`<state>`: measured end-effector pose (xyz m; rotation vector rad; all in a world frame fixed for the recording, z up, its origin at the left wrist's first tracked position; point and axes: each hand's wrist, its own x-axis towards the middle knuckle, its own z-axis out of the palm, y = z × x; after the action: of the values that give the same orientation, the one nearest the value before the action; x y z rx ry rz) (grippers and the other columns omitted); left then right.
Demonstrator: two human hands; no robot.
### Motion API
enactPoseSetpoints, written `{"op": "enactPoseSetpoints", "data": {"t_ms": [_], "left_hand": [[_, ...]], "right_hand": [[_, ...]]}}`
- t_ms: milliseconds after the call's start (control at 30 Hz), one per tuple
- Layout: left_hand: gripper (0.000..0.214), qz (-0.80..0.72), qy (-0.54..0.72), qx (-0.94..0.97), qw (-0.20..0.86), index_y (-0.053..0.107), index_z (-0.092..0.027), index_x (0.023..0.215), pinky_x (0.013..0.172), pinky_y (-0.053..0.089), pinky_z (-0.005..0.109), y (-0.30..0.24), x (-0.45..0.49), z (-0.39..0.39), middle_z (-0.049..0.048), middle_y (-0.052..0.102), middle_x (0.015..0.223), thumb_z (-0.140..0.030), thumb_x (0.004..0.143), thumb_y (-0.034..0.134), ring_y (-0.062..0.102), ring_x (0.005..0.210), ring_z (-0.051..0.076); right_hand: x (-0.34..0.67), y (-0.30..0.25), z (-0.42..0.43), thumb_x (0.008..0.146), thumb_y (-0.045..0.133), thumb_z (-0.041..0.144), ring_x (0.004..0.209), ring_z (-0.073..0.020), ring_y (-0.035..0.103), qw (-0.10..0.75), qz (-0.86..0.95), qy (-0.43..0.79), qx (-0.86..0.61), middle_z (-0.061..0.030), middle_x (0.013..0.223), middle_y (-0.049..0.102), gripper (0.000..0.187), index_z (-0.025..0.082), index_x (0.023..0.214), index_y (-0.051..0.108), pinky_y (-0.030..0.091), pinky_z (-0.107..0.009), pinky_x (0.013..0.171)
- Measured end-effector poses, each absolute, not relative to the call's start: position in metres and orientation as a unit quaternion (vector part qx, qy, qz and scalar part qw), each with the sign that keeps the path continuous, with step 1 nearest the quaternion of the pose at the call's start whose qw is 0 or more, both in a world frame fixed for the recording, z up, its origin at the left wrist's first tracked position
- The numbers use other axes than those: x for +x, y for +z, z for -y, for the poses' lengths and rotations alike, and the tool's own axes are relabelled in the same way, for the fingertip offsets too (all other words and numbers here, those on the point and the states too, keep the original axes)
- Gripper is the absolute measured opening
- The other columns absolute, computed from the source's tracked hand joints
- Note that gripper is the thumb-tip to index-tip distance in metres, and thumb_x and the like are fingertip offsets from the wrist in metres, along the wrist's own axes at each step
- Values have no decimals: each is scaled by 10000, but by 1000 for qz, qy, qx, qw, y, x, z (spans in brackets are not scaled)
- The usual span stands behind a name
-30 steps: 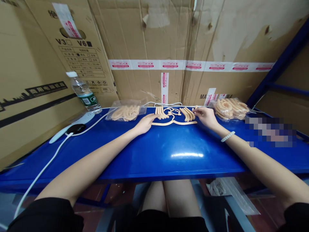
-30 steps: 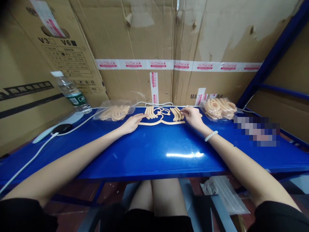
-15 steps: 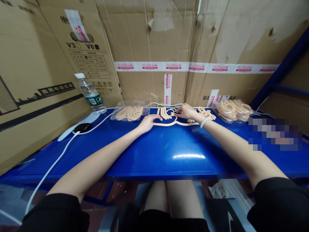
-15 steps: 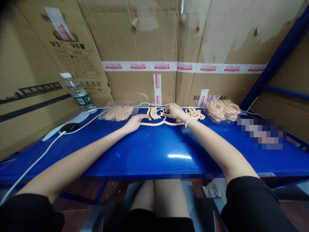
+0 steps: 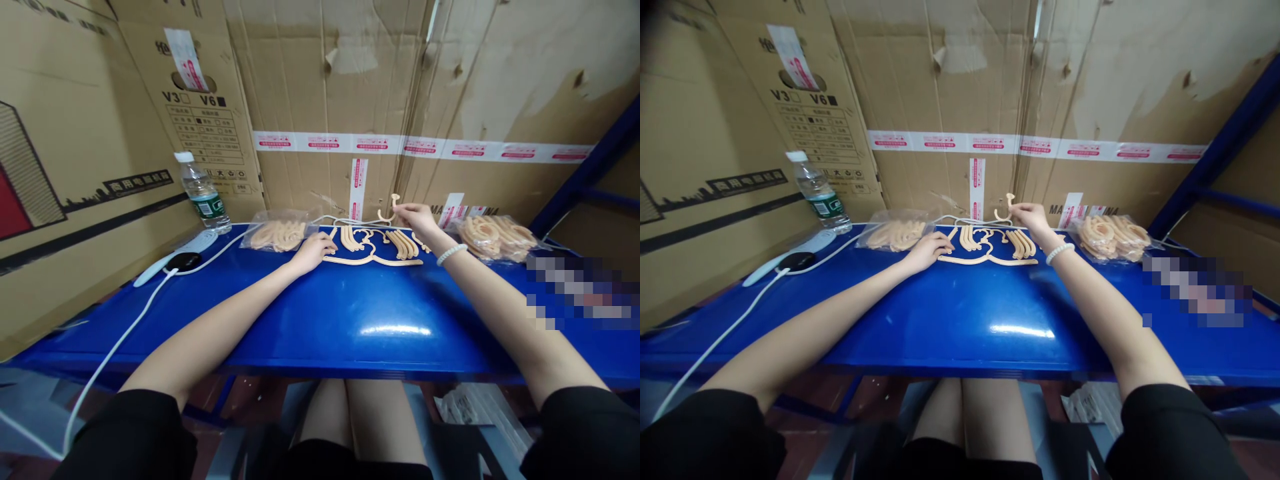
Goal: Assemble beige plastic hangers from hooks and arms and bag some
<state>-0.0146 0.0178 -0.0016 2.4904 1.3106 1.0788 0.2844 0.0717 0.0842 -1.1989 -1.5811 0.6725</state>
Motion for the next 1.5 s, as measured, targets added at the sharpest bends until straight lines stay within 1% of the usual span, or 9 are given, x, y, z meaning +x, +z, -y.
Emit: {"op": "enactPoseSetpoints", "data": {"t_ms": [133, 333, 433, 567, 767, 1000, 1100, 1200, 1500], "left_hand": [[172, -407, 385, 826, 59, 741, -191, 842, 963, 525, 396, 5, -15, -12, 66, 707, 988, -84, 875, 612, 668, 975, 231], [270, -350, 470, 808, 64, 718, -196, 1087, 961, 550, 373, 25, 14, 25, 90, 702, 1175, -156, 979, 474, 652, 1115, 223], [256, -309, 543, 758, 189, 742, -183, 1101, 871, 601, 344, 26, 39, 47, 99, 715, 1169, -252, 979, 527, 682, 1062, 224], [253, -319, 552, 682, 358, 783, -170, 1033, 836, 629, 352, 18, 58, 67, 105, 729, 1162, -356, 896, 679, 703, 1028, 247], [245, -346, 549, 601, 466, 804, -160, 887, 891, 615, 393, 14, 59, 76, 117, 736, 1131, -382, 783, 807, 710, 1011, 270], [774, -333, 571, 471, 585, 559, -237, 1337, 805, 617, 345, 19, 64, 81, 93, 617, 1277, -170, 643, 896, 703, 895, 175], [550, -315, 553, 470, 612, 604, -174, 1100, 807, 591, 332, 14, 65, 81, 38, 680, 995, -177, 634, 896, 694, 828, 163], [408, -300, 545, 504, 599, 542, -173, 870, 841, 556, 334, 10, 65, 80, -9, 664, 789, -219, 654, 885, 691, 792, 164], [321, -325, 535, 624, 468, 540, -170, 704, 746, 529, 294, 12, 67, 84, -12, 598, 747, -317, 734, 825, 650, 765, 159]], "right_hand": [[291, 94, -38, 728, 791, 364, 440, -67, 398, 529, 612, 375, -453, 27, 526, 528, 299, 113, 867, 705, 306, -210, 429], [292, 82, 24, 789, 647, 301, 605, -149, 657, 501, 536, 540, -411, -127, 835, 742, 217, 118, 889, 710, 477, -229, 492], [285, 69, 45, 841, 623, 329, 669, -168, 711, 476, 509, 601, -392, -124, 931, 760, 221, 141, 917, 713, 533, -232, 532], [274, 52, 59, 764, 799, 318, 676, -146, 722, 462, 525, 603, -383, -83, 933, 759, 257, 169, 942, 690, 547, -197, 544], [268, 38, 66, 628, 906, 253, 664, -131, 714, 456, 537, 606, -369, -28, 902, 744, 477, 191, 999, 613, 563, -220, 592], [269, 36, 65, 597, 934, 263, 710, -171, 728, 487, 516, 601, -368, 11, 781, 735, 599, 234, 955, 455, 580, -286, 692], [270, 35, 63, 601, 932, 270, 742, -169, 727, 477, 518, 609, -366, -2, 781, 740, 584, 206, 1050, 565, 589, -295, 736], [270, 33, 63, 631, 916, 313, 749, -140, 714, 450, 539, 621, -348, -25, 797, 745, 386, 166, 899, 680, 592, -270, 766], [269, 31, 66, 675, 906, 362, 818, -150, 730, 377, 517, 695, -329, -55, 888, 748, 315, 152, 831, 731, 627, -253, 774]]}}
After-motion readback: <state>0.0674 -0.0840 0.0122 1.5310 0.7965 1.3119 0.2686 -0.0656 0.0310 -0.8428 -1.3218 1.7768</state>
